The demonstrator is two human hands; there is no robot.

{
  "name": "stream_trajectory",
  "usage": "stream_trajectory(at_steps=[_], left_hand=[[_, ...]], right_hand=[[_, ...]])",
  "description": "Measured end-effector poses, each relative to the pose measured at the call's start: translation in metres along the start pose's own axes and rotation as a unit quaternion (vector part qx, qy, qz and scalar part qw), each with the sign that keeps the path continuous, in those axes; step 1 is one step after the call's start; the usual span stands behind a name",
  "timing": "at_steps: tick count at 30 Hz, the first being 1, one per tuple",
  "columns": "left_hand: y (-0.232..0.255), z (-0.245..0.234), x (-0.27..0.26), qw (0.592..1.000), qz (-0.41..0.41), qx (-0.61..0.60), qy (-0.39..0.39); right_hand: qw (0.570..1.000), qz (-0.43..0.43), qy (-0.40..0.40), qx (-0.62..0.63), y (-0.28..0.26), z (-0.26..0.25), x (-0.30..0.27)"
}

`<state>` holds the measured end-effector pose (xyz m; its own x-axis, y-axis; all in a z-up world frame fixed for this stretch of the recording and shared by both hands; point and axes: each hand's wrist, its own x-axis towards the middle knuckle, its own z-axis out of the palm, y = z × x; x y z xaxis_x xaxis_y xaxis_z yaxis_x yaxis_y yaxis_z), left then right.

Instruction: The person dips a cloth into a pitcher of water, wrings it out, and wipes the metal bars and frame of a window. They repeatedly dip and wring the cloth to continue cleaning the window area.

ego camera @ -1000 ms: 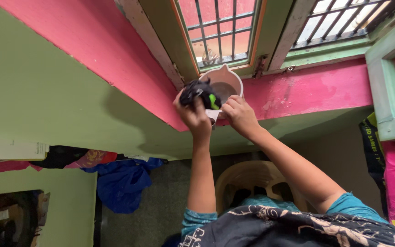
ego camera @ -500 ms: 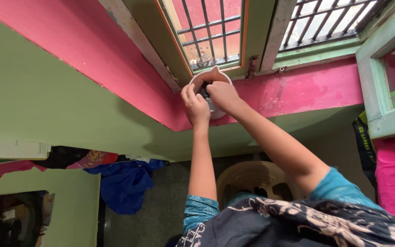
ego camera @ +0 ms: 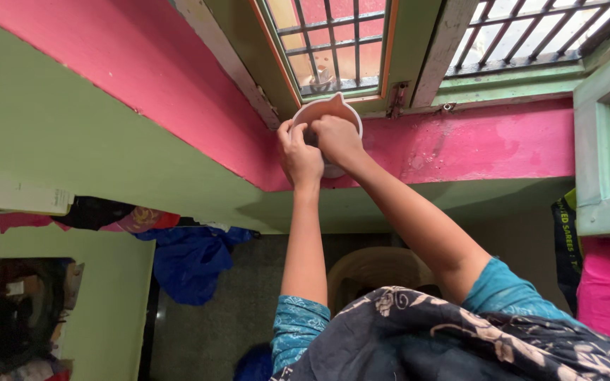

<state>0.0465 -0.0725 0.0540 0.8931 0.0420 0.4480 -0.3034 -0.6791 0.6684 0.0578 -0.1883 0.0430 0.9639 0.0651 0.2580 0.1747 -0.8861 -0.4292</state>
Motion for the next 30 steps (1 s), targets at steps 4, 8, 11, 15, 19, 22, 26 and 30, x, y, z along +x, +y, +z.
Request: stream_trajectory(at_steps=[4,8,11,15,19,22,26,30], left_hand=[[0.013,-0.01,0.002,0.997,0.041,0.055,0.032],[0.045,-0.017,-0.005,0.975,0.157,0.112,0.109],[0.084,0.001,-0.017,0.972,0.224,0.023,0.066],[0.156,0.049,-0.024,0.939,0.315,-0.124,-0.066],[0.231,0.12,0.02,0.902,0.412,-0.117,-0.05],[0.284,0.181,0.069,0.896,0.405,-0.185,-0.009],[0.317,0.267,0.131,0.933,0.094,-0.256,-0.236],[0.27,0.349,0.165,0.914,0.276,-0.258,-0.15]], right_hand=[[0.958,-0.078,0.244,0.132,-0.016,-0.04,-0.031],[0.926,-0.061,0.347,0.139,0.002,-0.075,-0.073],[0.909,-0.002,0.405,0.096,0.043,-0.081,-0.109],[0.968,0.097,0.218,0.074,0.115,-0.095,-0.128],[0.904,0.039,0.426,-0.007,0.174,-0.166,-0.104],[0.846,0.084,0.519,0.095,0.217,-0.236,-0.045],[0.835,0.092,0.514,0.174,0.259,-0.257,0.014],[0.847,0.096,0.49,0.181,0.306,-0.231,0.041]])
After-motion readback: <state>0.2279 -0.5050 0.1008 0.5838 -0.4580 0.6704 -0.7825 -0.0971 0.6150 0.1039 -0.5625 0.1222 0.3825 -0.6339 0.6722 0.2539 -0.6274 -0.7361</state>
